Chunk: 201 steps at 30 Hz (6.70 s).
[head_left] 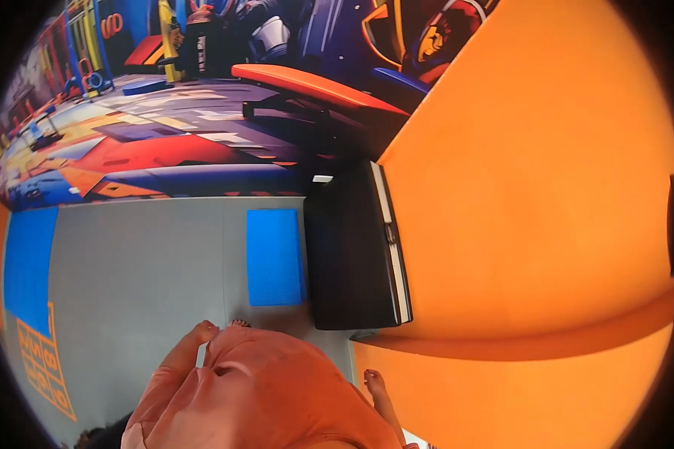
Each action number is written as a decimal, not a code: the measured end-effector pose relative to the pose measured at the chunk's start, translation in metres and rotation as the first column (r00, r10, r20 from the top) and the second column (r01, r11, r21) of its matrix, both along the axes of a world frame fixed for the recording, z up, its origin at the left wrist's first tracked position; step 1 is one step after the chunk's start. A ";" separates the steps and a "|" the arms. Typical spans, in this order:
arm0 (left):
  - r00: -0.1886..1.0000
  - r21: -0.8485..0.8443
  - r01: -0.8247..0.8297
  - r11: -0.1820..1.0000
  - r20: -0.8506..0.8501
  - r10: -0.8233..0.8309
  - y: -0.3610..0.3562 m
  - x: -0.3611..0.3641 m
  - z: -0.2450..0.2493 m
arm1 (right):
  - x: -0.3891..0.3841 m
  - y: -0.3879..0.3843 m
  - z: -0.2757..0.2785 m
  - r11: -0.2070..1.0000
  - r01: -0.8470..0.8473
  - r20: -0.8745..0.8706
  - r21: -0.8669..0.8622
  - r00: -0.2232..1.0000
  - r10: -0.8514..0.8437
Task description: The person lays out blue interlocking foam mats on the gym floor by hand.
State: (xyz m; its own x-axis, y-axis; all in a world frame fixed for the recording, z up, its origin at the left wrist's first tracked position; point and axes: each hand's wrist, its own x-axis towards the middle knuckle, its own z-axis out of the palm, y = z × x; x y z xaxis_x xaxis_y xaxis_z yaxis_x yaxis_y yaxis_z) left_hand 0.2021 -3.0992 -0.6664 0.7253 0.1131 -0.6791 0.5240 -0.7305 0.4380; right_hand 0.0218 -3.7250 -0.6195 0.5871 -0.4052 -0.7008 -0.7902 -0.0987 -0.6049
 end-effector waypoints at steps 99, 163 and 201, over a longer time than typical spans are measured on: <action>0.978 0.105 0.102 0.989 0.171 -0.119 -0.170 -0.149 -0.039 | 0.342 -0.089 -0.030 0.550 -0.834 -0.156 -0.035 0.549 0.821; 0.727 -0.225 -0.554 0.802 0.339 0.597 -0.241 -0.018 0.093 | 0.335 -0.146 -0.128 0.439 -0.825 0.089 -0.357 0.437 0.895; 0.513 -0.085 -0.850 0.521 0.098 0.853 -0.103 -0.276 0.013 | 0.392 0.128 0.004 0.230 -0.952 -0.099 -0.202 0.253 0.962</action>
State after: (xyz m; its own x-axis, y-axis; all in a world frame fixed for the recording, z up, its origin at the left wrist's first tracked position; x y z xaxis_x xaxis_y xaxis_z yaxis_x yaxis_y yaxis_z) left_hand -0.0744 -3.2018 -0.6534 0.3596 0.7047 -0.6116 0.8352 0.0491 0.5477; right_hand 0.4137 -3.5966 -0.6151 0.6547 0.3697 -0.6592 -0.0024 -0.8712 -0.4910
